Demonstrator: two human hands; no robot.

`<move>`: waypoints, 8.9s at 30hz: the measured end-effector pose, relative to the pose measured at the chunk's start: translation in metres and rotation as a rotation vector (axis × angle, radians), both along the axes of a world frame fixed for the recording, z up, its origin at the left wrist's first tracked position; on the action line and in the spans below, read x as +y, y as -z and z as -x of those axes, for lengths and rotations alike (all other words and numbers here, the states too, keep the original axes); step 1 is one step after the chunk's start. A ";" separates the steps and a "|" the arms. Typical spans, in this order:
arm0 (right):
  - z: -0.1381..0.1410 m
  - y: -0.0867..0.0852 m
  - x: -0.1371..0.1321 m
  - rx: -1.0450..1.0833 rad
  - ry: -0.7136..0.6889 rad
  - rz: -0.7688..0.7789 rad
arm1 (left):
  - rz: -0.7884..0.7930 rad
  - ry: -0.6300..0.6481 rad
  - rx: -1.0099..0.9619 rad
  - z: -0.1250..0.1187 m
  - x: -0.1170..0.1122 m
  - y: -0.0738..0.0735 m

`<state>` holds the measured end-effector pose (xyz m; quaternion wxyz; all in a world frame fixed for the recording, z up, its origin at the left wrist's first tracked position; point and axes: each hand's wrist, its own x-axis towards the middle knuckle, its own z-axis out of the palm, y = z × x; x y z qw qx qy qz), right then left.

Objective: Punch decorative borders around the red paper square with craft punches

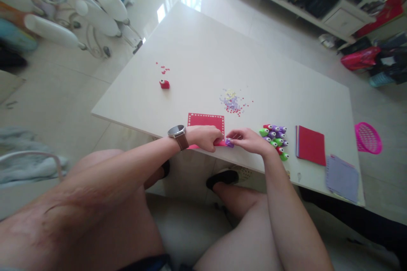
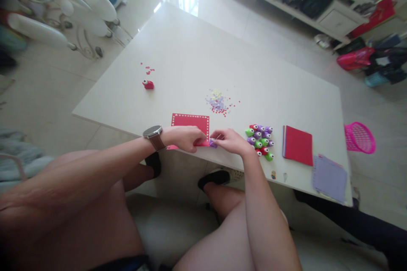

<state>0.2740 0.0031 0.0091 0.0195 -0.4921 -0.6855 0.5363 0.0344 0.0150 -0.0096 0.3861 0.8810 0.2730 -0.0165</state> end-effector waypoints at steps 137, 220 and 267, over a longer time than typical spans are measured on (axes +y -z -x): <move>-0.006 -0.002 -0.003 -0.438 -0.015 -0.559 | -0.118 -0.219 0.227 -0.010 0.011 0.012; 0.014 0.003 -0.005 -0.409 -0.199 -0.495 | -0.155 -0.221 0.210 -0.014 0.007 0.003; 0.025 0.001 0.000 0.043 0.493 -0.505 | 0.334 -0.887 -0.412 -0.011 0.041 0.008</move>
